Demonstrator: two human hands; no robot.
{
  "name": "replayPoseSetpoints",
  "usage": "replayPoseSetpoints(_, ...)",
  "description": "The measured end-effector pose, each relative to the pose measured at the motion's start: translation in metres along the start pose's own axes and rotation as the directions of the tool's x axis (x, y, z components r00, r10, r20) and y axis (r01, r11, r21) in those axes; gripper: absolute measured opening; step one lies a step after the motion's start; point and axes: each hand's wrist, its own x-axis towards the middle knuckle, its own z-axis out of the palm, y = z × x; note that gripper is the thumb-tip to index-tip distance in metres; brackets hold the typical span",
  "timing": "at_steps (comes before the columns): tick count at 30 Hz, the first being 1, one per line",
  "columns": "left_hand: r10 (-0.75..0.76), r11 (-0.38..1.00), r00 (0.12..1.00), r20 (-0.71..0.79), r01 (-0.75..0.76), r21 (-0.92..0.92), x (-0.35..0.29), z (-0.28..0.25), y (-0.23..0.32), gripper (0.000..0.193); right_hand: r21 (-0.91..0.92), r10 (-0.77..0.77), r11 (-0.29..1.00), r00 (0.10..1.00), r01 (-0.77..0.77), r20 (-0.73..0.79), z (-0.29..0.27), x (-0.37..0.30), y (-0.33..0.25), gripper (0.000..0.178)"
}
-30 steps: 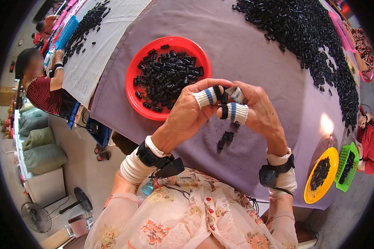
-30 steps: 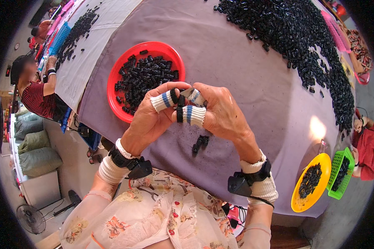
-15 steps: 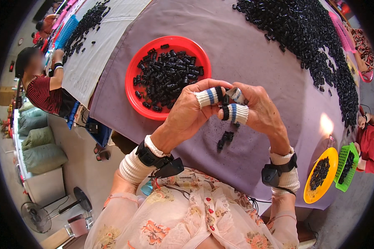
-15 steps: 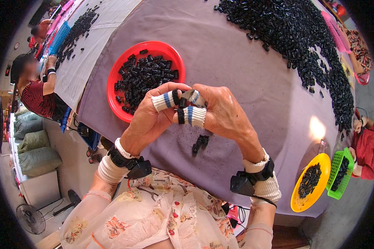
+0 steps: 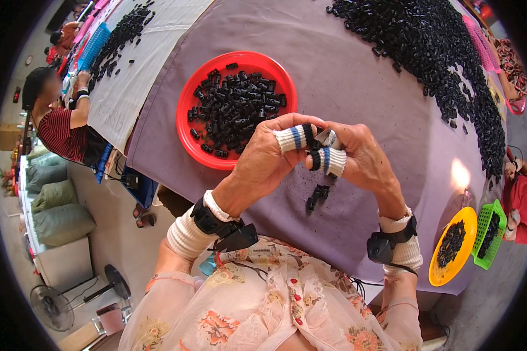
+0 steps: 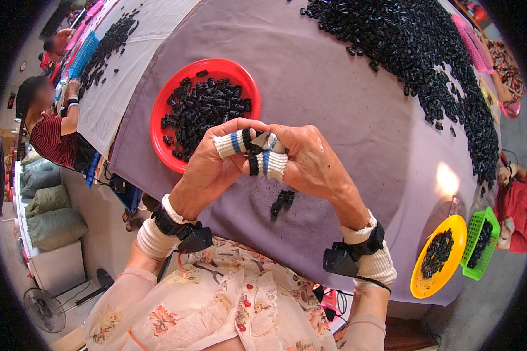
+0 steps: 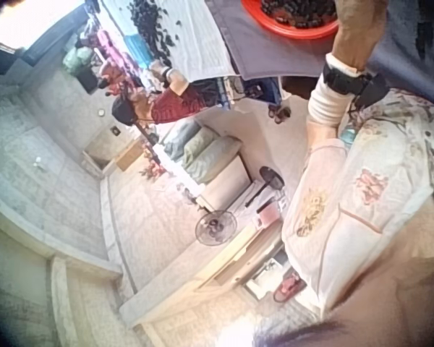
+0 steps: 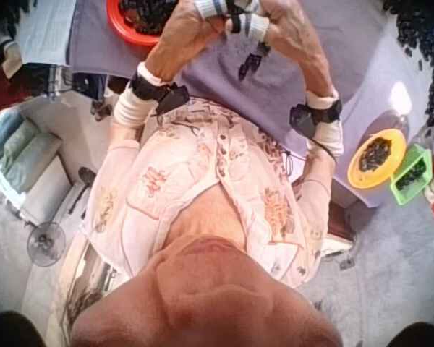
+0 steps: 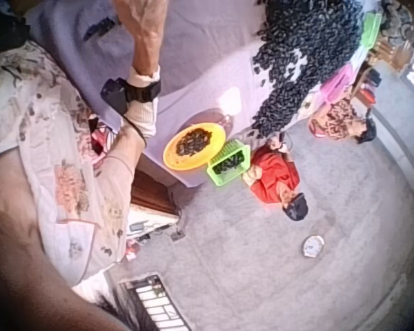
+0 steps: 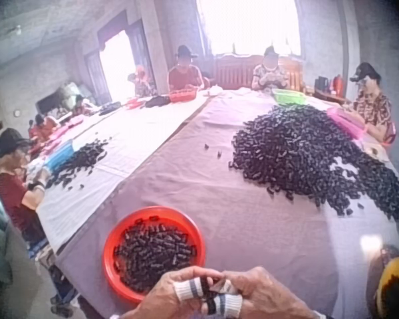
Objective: Assembling small black plastic components by hand in a factory setting.
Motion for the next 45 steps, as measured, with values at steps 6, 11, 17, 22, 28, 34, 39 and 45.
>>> replayPoseSetpoints(6, -0.014, 0.997, 1.0, -0.013, 0.013, -0.074, 0.001, 0.003, 0.0, 0.026, 0.177, 0.046, 0.983, 0.998, -0.051, 0.031, -0.007, -0.004, 0.001, 0.032)
replayPoseSetpoints(11, -0.011, 0.993, 1.0, -0.009, 0.01, -0.12, -0.001, 0.005, -0.001, 0.022, 0.258, 0.102, 0.96, 0.994, -0.105, 0.026, -0.009, -0.004, -0.005, 0.03)
replayPoseSetpoints(17, -0.017, 0.996, 0.997, -0.075, 0.011, -0.087, -0.001, 0.009, -0.001, 0.019, 0.118, 0.077, 0.99, 0.997, -0.076, -0.004, -0.007, -0.001, 0.006, 0.036)
replayPoseSetpoints(22, -0.025, 0.998, 1.0, -0.006, 0.025, -0.059, -0.001, 0.004, -0.001, 0.025, 0.143, 0.08, 0.987, 0.997, -0.077, -0.019, -0.004, 0.0, 0.007, 0.037)
replayPoseSetpoints(28, -0.009, 0.998, 0.998, -0.058, 0.005, -0.062, -0.001, 0.008, -0.001, 0.018, 0.13, 0.074, 0.989, 0.997, -0.073, -0.008, 0.0, 0.0, 0.009, 0.037)
replayPoseSetpoints(34, -0.006, 0.999, 0.999, -0.053, 0.003, -0.053, -0.001, 0.007, -0.001, 0.018, 0.089, 0.069, 0.994, 0.998, -0.068, -0.001, -0.002, 0.0, 0.006, 0.038)
replayPoseSetpoints(39, 0.0, 0.999, 0.998, -0.061, -0.003, -0.04, -0.001, 0.007, -0.001, 0.019, 0.1, 0.057, 0.993, 0.998, -0.057, -0.005, 0.0, 0.0, 0.007, 0.038)
replayPoseSetpoints(45, 0.018, 1.0, 0.997, -0.075, -0.019, -0.011, -0.001, 0.008, -0.001, 0.019, 0.099, 0.076, 0.992, 0.997, -0.077, 0.017, 0.0, 0.0, 0.003, 0.037)
